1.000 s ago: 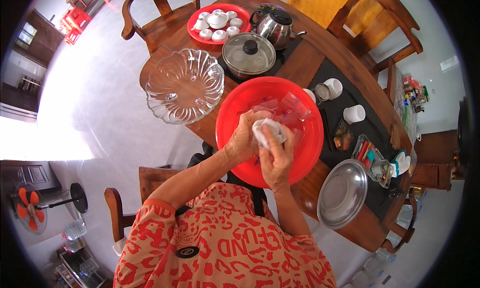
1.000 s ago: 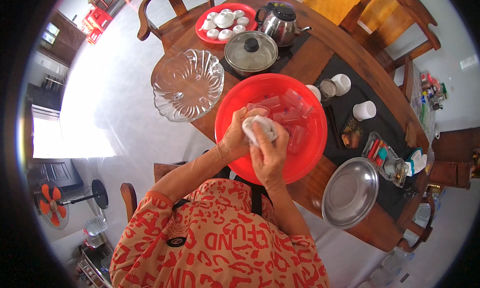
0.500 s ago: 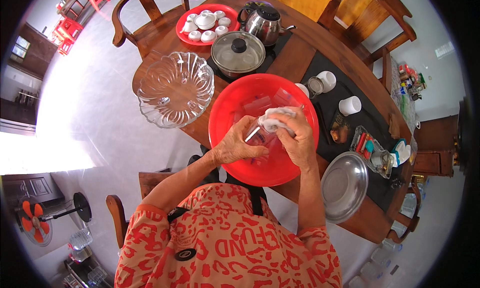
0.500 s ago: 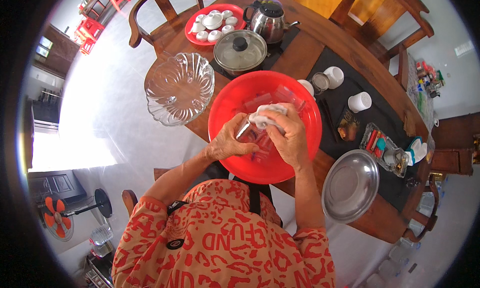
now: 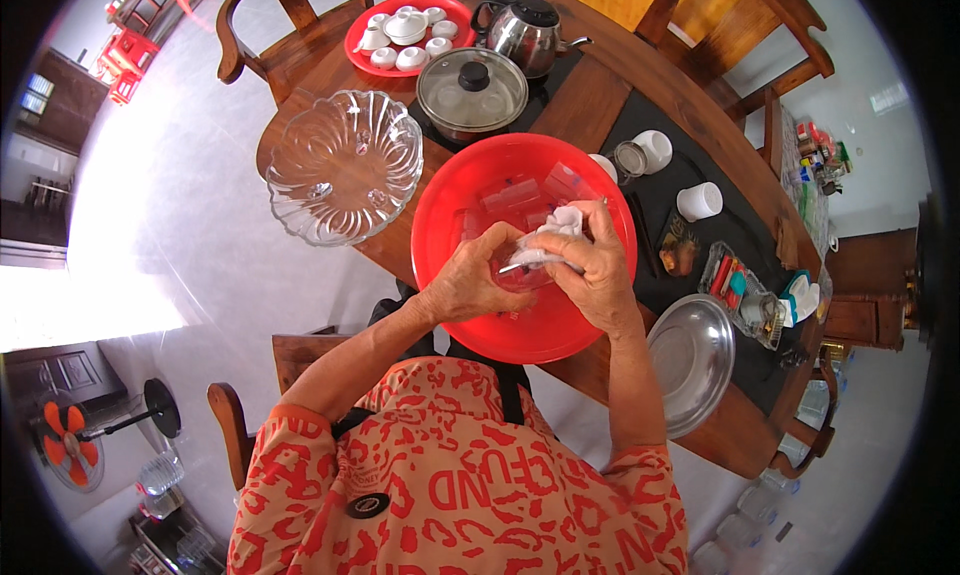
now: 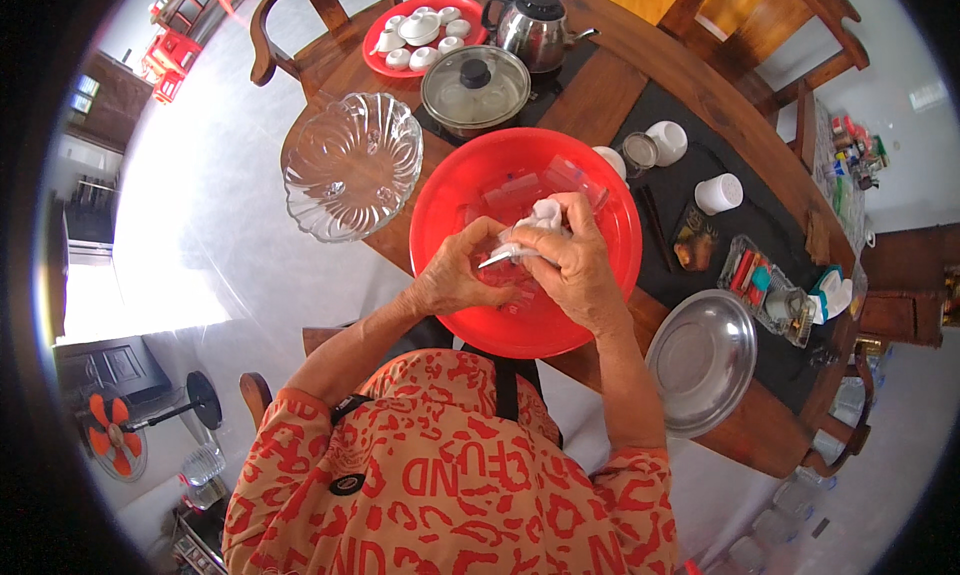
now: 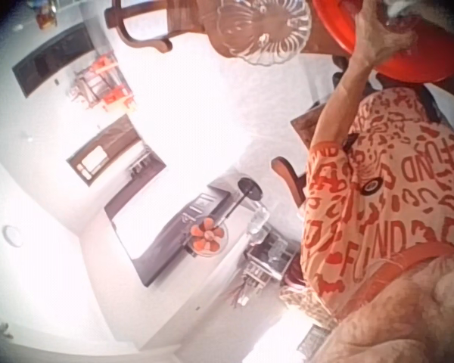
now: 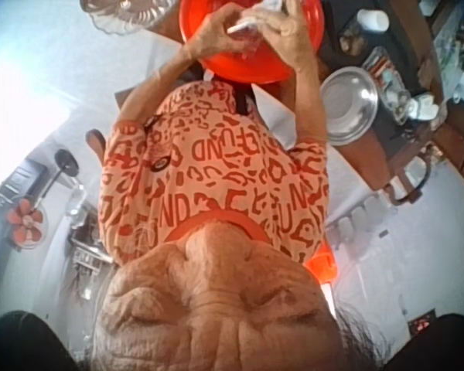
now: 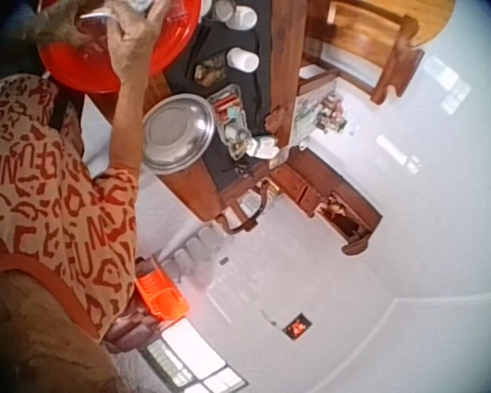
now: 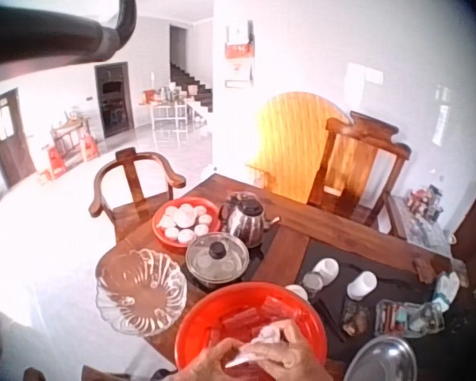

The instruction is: The person dries small clear glasses and a glass bowl using a white cloth. They pick up each glass from a red plastic basin, wipe it thoroughly, and place it into a metal tray. The person also wipes the glass bowl and places it on the table.

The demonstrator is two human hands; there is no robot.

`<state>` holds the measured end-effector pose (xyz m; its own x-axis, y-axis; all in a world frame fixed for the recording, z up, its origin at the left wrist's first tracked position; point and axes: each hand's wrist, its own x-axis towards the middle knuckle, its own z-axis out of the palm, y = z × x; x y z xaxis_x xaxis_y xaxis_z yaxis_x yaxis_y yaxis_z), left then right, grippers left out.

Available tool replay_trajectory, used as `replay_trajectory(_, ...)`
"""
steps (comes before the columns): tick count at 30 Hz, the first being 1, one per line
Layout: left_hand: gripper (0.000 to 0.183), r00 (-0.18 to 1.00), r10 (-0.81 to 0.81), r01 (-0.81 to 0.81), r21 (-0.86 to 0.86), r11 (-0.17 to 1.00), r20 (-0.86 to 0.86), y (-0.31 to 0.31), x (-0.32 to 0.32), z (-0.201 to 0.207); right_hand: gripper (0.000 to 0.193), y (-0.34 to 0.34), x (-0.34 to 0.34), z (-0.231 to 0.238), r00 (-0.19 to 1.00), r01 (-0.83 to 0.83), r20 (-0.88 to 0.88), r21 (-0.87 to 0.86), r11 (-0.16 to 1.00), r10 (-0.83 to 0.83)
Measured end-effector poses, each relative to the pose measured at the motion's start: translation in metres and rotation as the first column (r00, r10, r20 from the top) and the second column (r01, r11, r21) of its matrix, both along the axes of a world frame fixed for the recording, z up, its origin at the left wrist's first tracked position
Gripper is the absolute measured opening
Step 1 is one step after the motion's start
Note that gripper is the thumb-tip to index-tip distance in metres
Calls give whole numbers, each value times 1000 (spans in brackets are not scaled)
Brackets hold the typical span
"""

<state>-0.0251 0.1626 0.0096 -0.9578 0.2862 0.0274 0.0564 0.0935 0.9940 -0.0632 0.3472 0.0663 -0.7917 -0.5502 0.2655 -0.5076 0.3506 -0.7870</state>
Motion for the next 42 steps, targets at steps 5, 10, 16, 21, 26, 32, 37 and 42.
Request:
replay_trajectory(5,54,987,71,-94,-158,983,-146,-3,-3,7,26,4,-2,-3,999,16,29,132,991,-20)
replay_trajectory(10,55,985,25,-71,-262,962,-172,-5,1,3,23,12,0,-9,966,-170,220,155,973,134)
replay_trajectory(16,54,981,3,-47,-222,974,-194,-8,6,2,25,11,7,-8,835,2,537,-226,974,123)
replay_trajectory(21,55,972,45,-103,-247,963,-232,-9,6,6,26,-4,13,-18,972,97,221,-94,991,-74)
replay_trajectory(26,56,934,-14,-122,-356,926,-357,-11,2,0,25,11,5,-24,973,-137,205,148,979,105)
replay_trajectory(32,57,957,34,-113,-259,959,-289,-17,-1,3,19,20,3,-17,775,61,615,-301,952,145)
replay_trajectory(37,48,976,205,-213,115,970,75,-25,0,-6,18,0,0,-59,872,335,383,-12,942,-305)
replay_trajectory(42,29,891,186,-285,192,939,414,-33,-4,8,13,-30,8,-97,937,333,-215,321,887,-274)
